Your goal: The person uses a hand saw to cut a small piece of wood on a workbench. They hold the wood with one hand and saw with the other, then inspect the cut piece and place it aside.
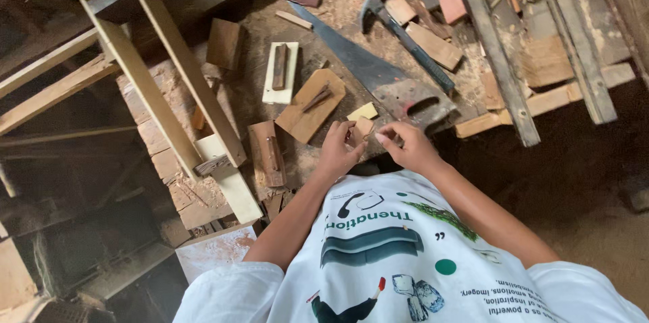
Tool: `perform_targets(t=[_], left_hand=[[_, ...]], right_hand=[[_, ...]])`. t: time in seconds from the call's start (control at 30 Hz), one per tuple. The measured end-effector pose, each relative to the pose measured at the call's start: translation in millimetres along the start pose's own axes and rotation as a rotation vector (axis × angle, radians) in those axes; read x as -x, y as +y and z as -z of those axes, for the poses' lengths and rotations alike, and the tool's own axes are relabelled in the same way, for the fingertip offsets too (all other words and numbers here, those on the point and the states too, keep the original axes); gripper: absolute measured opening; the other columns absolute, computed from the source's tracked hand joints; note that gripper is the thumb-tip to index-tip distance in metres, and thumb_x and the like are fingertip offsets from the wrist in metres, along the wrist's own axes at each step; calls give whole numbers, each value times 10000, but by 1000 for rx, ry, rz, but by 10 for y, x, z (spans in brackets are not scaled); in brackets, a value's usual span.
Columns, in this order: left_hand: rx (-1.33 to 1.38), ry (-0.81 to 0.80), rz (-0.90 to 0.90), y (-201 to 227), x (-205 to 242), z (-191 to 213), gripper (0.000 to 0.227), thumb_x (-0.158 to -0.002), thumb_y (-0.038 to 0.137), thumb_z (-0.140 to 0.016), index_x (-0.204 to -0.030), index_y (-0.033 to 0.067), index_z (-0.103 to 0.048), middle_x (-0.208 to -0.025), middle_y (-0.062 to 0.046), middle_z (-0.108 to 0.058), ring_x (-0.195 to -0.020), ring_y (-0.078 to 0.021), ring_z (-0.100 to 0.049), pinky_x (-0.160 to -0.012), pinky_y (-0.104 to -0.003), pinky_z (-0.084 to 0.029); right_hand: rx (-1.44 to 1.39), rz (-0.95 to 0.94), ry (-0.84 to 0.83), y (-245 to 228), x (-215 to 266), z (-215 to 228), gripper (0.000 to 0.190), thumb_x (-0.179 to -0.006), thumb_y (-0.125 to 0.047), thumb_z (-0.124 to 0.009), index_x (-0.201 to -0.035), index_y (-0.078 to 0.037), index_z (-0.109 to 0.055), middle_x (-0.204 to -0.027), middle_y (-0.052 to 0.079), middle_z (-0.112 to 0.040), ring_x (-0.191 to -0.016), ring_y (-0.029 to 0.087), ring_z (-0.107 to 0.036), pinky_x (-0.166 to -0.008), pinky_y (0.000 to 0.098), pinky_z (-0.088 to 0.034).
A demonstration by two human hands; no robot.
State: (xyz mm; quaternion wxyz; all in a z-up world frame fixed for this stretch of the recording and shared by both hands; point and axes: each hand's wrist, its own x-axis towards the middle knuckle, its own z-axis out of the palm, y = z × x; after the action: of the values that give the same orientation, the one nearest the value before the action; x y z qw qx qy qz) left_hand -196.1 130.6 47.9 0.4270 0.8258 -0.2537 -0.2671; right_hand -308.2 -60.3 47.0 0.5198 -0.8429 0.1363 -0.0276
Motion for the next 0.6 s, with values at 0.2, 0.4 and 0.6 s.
perform_targets(t=[0.2, 0.4, 0.6], left_hand=[[38, -51, -138, 168, -3, -28, 467, -842, 142, -741, -1261, -7, -599, -1126, -202, -564, -1039, -376, -604, -876, -429, -522], [169, -104, -124, 119, -2, -51, 396, -908, 162, -713, -1232, -17, -573, -1072, -213, -665, -970, -322, -683, -805, -398, -550], [192, -137, 66, -122, 4, -124, 303, -1041, 257, -641, -1149, -26, -641, -775, -166, -700, -633, -193, -637, -602, -341, -519]], right_hand=[[-325, -344, 19, 383, 14, -223, 209, -986, -216, -706, -954, -10, -692, -800, 29, -700, -685, 79, -600, -626, 266, -503], [-737, -492, -122, 710, 26, -323, 144, -986, -182, -680, -944, -48, -646, -793, 35, -702, -678, 101, -650, -627, 267, -516], [-864, -501, -93, 525, -33, -343, 92, -967, -115, -662, -942, -47, -606, -798, 46, -698, -679, 110, -654, -620, 265, -503]])
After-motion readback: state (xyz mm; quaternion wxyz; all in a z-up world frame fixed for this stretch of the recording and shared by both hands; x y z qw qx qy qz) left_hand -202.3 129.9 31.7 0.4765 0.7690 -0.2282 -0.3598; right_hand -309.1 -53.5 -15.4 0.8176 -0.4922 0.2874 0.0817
